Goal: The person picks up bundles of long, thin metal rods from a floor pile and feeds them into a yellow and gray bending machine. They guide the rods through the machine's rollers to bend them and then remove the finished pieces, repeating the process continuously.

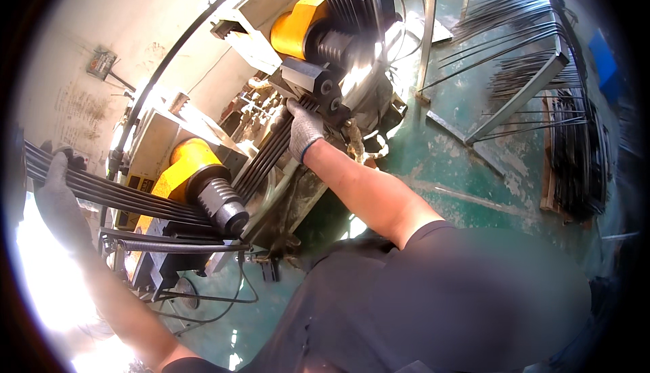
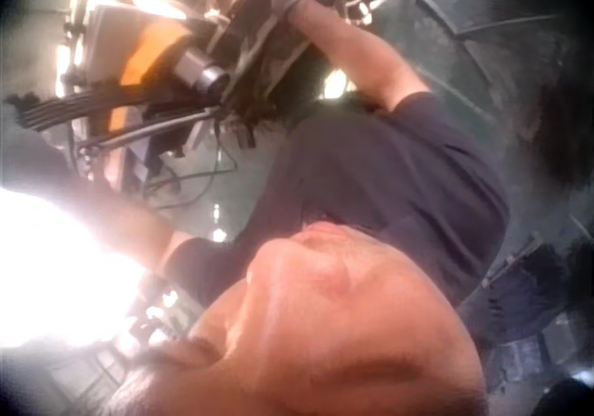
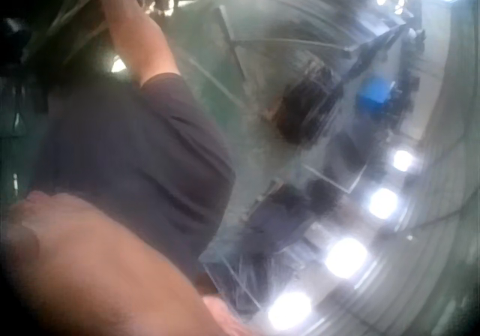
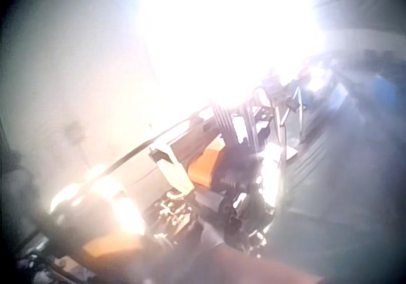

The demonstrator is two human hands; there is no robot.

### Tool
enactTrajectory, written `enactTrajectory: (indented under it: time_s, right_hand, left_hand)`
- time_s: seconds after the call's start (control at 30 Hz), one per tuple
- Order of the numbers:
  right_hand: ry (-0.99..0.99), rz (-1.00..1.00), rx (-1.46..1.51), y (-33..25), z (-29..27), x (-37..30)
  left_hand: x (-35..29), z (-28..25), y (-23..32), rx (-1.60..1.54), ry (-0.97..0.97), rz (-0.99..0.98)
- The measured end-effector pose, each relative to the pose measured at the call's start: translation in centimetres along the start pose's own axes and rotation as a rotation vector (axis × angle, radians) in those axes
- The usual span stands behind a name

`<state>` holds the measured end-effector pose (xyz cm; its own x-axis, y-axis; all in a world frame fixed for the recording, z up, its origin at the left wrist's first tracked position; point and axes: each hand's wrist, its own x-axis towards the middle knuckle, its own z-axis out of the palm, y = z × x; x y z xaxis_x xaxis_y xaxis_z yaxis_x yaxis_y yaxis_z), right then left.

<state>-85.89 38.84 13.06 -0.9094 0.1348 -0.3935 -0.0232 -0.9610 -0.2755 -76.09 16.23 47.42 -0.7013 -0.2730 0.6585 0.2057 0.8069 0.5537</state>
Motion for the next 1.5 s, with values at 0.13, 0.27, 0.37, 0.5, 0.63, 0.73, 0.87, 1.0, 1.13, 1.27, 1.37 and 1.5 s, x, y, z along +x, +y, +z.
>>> enactTrajectory:
  time_s: [0.13, 0.27, 0.37, 0.5, 0.63, 0.73, 0.87, 1.0, 1.13, 1.27, 1.37, 1.5]
  right_hand:
    - [-0.016, 0.012, 0.023, 0.3, 0.0, 0.0]
    - [0.009, 0.001, 0.003, 0.0, 0.0, 0.1]
    - [0.008, 0.015, -0.004, 0.2, 0.2, -0.1]
    - [-0.004, 0.017, -0.015, 0.1, 0.2, -0.6]
    - [0.004, 0.043, 0.016, -0.2, -0.4, 0.1]
    - [-0.048, 0.135, -0.090, 0.1, 0.1, -1.2]
    - [0.086, 0.266, -0.102, 0.6, 0.9, -1.6]
    - [-0.009, 0.018, -0.112, -0.8, -1.3, -1.4]
    - [0.003, -0.051, -0.190, -1.5, -1.6, -2.4]
    - [-0.058, -0.003, -0.209, -1.0, -2.5, -1.7]
    - [-0.060, -0.076, -0.232, -0.1, -3.6, 0.1]
    - [-0.129, 0.012, -0.170, -0.2, -3.5, -0.8]
  left_hand:
    - [-0.4, 0.0, 0.6, 0.032, 0.016, 0.015]
    - [-1.0, 0.6, 1.4, 0.001, 0.015, 0.026]
    - [-0.8, -0.1, 0.7, 0.015, 0.002, 0.096]
    - [-1.1, 0.1, 1.6, 0.050, 0.031, -0.015]
    - [-0.2, 0.4, 0.1, -0.001, 0.010, 0.029]
    - [0.8, -1.5, -2.3, -0.136, -0.050, -0.063]
    - [2.8, -5.4, -6.8, -0.299, -0.020, -0.185]
    - [3.2, -4.4, -12.2, -0.323, -0.173, -0.312]
    - [1.2, -4.2, -13.0, -0.374, -0.444, -0.208]
    - [2.0, -7.0, -15.7, -0.447, -0.664, -0.064]
    - [-0.4, -6.4, -11.6, -0.374, -0.633, -0.170]
    - [-2.5, -6.6, -8.9, -0.293, -0.395, -0.312]
